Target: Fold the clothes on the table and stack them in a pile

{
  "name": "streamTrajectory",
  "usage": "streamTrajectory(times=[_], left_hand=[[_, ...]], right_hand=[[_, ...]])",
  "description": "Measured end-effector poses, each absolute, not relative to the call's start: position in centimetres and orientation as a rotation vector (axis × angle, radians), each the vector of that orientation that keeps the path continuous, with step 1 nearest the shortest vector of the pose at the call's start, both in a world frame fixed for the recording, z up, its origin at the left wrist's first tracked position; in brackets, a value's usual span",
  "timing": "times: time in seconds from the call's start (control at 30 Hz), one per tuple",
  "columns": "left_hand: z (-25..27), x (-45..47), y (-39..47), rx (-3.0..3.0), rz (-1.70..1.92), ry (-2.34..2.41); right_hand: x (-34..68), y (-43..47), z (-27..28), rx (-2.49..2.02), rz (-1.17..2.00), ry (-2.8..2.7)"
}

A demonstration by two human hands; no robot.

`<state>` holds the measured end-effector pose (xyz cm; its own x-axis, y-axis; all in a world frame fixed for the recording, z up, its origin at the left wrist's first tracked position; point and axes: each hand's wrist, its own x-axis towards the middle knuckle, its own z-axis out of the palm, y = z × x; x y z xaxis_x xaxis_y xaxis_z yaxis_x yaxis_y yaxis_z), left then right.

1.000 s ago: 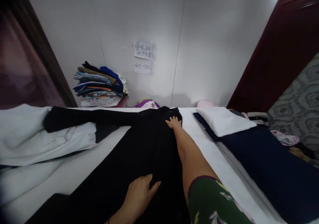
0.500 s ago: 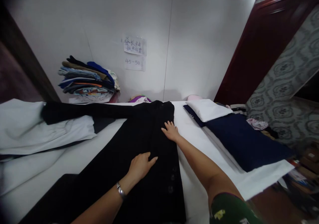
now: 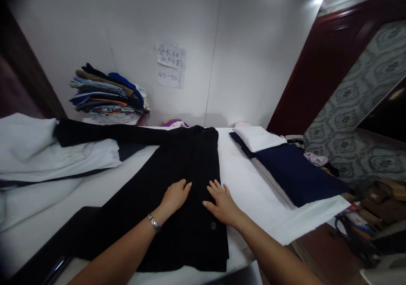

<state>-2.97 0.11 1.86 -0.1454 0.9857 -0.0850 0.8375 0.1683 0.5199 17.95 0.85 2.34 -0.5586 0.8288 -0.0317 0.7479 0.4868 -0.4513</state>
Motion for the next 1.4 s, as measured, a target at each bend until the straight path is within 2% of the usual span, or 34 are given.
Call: streamTrajectory(times=[0.2,0.43,0.6,0.73,1.1,1.2,1.4], left_hand=[[1.3,-2.6,0.0,1.753,0.463,2.105],[1.2,-2.4,-1.0,1.849,0.603,2.17],[1.6,-2.5,-1.1,1.946,0.471,2.11],[1.9,-2.7,-1.0,1.879,0.458,2.098],[3.8,-5.2,-0.4,1.576,0.496,1.86],[6.3,-7.4,1.4,1.635,0.485,1.974],[11.1,-16.8,5.2,1.591,0.602,2.512]], right_hand=[[15.5,0.7,3.2,-1.261,0.374,-2.605],[13.9,0.8,0.2,-1.308,0.434,-2.768],[14.5,2.0,1.4,-1.242,0.585,-2.689],[13.7,3.7,1.6,-1.243,0.454,-2.532],[12.6,4.0,-2.4,-1.296,0.181,-2.675],[12.8,4.3,-3.1,-1.259,0.13,-2.65],[13.0,4.7,-4.0,-1.232,0.113,-2.622]])
